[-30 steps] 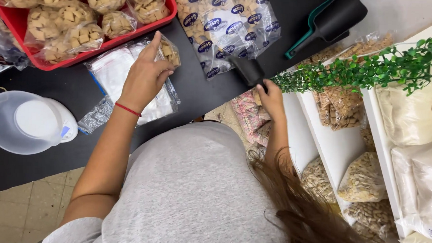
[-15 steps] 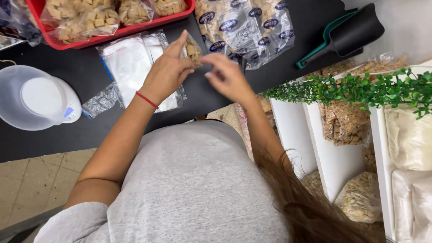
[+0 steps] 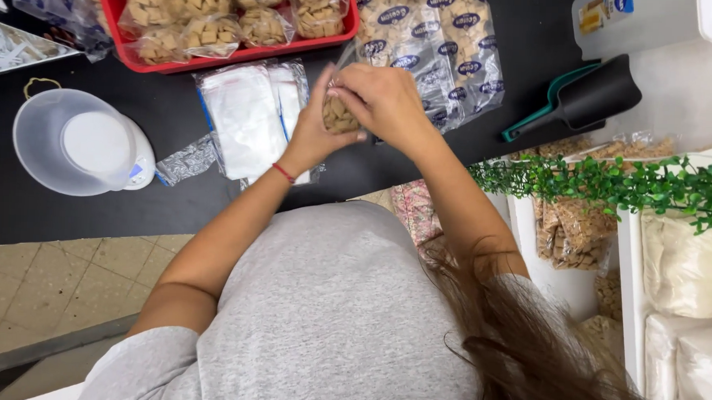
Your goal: The person scoops small beige snack cubes from a bulk bag into a clear plastic bag using a black scoop. They then pour the contents into a white bowl and repeat the process with another bag. The person handles multiple snack bags and a scoop throughout the task.
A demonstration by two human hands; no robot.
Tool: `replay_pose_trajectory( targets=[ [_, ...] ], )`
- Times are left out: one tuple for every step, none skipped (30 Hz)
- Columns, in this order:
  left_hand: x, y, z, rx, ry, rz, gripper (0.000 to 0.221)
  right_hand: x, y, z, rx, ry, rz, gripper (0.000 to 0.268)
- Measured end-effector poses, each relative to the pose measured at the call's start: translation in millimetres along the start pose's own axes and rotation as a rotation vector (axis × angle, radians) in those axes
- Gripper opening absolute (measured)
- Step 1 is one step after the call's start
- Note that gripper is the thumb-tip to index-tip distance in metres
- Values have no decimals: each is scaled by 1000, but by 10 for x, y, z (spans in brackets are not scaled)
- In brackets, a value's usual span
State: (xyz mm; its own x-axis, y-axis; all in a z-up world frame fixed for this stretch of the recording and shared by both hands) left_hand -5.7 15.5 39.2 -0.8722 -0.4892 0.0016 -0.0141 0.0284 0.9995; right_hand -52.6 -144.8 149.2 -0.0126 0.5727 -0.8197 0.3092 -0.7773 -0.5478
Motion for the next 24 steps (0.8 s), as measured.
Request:
replay_pose_trajectory(
  targets=[
    [59,-51,-32,-34,95,-21,98,-30,-36,-24,-18,33,199,9],
    [120,-101,-66,-68,190,-42,68,-61,-71,-46,-35,67,399,11],
    [93,-52,-84,-62,191,-42,68,-156,-78,-65,-38,68,404,11],
    [73,0,-104,-14,154,-22,60,-247,-86,-84,-71,26,402,12],
    [52,51,-116,31,115,-3,53,-333,-98,-97,-102,-15,398,13],
    [4,72,-137,35,115,-4,53,-483,-108,-113,-103,-14,402,13],
    [-26,90,-150,50,55,34,60,-617,-118,-116,-89,-143,411,26],
    [-54,105,-162,66,-5,72,68,-749,-128,-116,-75,-273,418,42],
    [-89,147,-171,69,-7,75,68,-812,-67,-109,-73,-275,422,42],
    [-120,181,-179,6,-64,81,74,-871,-10,-102,-105,-286,491,35],
    [-150,213,-179,-58,-119,87,81,-927,47,-96,-139,-298,559,33],
    [-166,259,-173,-55,-118,91,81,-985,6,-120,-138,-302,561,33],
    [-192,306,-168,-68,-150,137,87,-1045,-42,-155,-217,-261,500,32],
    [-217,357,-162,-80,-181,183,93,-1108,-92,-190,-295,-220,438,36],
    [-198,279,-157,-76,-179,182,93,-1134,-173,-230,-298,-220,441,36],
    [-184,205,-155,-30,-117,371,82,-1166,-260,-268,-344,-182,385,35],
    [-171,129,-151,17,-55,559,73,-1197,-345,-304,-389,-144,329,34],
    [-148,12,-158,20,-54,557,73,-1164,-341,-306,-392,-144,331,34],
    [-134,-111,-164,7,26,753,43,-1133,-335,-312,-358,-138,276,34],
    [-121,-236,-168,-6,108,949,23,-1099,-330,-319,-323,-133,220,33],
    [-113,-180,-201,-1,109,947,23,-1075,-370,-342,-327,-133,223,33],
    [-106,-121,-232,35,72,999,24,-1055,-413,-367,-324,-65,254,20],
    [-94,-61,-264,72,35,1051,39,-1037,-456,-392,-321,2,284,20],
    [-90,161,-300,78,36,1051,39,-1025,-456,-403,-326,0,287,20]
  ],
)
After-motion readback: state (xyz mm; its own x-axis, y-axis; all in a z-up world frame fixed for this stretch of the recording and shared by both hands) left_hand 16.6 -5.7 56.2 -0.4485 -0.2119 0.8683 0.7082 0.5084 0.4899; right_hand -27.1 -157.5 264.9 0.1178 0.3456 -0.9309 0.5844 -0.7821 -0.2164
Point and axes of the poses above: each hand's wrist, its own z-axis away from the middle knuckle, its own x-axis out of the palm, y = z × x, the point moved 1 cm from there along -z, towards the middle knuckle, and after that the axes turned 8 degrees about -y, right-handed, at the moved point
